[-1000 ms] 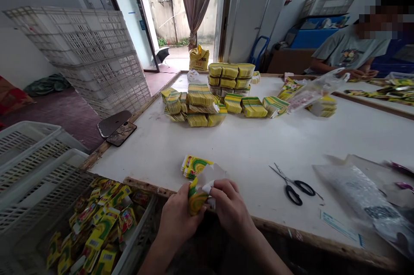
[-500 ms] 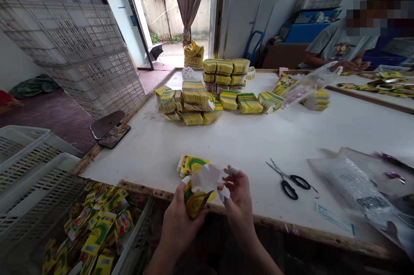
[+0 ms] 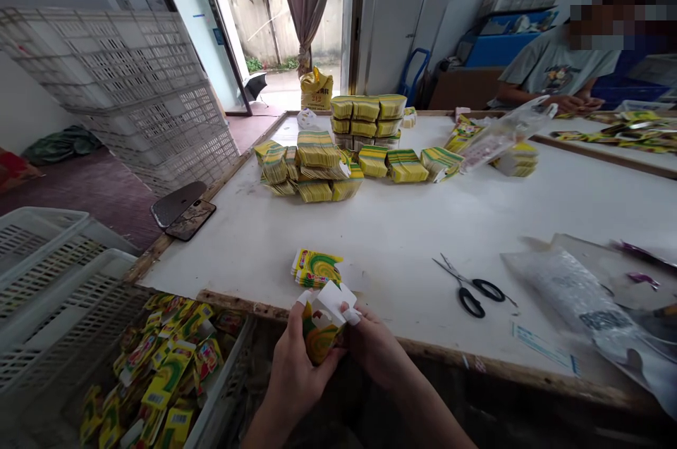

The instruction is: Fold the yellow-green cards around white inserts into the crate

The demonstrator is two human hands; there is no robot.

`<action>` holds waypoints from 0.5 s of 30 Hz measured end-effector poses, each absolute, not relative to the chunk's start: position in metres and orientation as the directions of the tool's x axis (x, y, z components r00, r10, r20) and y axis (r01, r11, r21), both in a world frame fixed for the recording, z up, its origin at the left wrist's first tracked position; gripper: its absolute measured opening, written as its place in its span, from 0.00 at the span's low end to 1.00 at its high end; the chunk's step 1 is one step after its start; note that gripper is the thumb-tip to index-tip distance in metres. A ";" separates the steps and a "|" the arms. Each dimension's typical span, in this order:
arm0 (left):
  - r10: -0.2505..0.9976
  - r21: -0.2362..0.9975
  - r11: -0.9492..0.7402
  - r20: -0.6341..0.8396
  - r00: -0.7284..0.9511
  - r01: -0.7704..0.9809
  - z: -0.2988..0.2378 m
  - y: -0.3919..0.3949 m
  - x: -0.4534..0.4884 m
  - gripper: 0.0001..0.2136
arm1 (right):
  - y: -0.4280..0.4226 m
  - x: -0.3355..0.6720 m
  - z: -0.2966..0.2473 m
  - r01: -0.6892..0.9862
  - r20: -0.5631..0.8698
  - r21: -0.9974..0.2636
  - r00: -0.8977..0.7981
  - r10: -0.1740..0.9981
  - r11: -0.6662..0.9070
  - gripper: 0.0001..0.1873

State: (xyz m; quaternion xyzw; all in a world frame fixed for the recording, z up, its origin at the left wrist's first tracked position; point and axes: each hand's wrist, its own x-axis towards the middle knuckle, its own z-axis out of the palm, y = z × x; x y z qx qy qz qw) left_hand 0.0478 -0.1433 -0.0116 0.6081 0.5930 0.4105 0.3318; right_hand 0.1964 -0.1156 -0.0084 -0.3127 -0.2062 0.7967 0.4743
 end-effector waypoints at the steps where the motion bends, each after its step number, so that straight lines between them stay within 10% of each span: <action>1: 0.994 0.896 -0.076 0.104 -0.039 0.437 -0.012 -0.144 0.048 0.36 | -0.116 0.196 -0.008 -0.626 -0.293 -0.638 -0.342 0.893 -0.449 0.20; 9: 0.959 0.881 -0.215 0.272 -0.080 0.422 -0.020 -0.144 0.052 0.33 | -0.120 0.186 -0.002 -0.628 -0.248 -0.510 -0.547 0.800 -0.588 0.18; 15: 0.918 0.796 -0.250 0.376 -0.126 0.551 -0.015 -0.130 0.049 0.35 | -0.118 0.195 -0.008 -0.629 -0.271 -0.668 -0.293 0.917 -0.398 0.21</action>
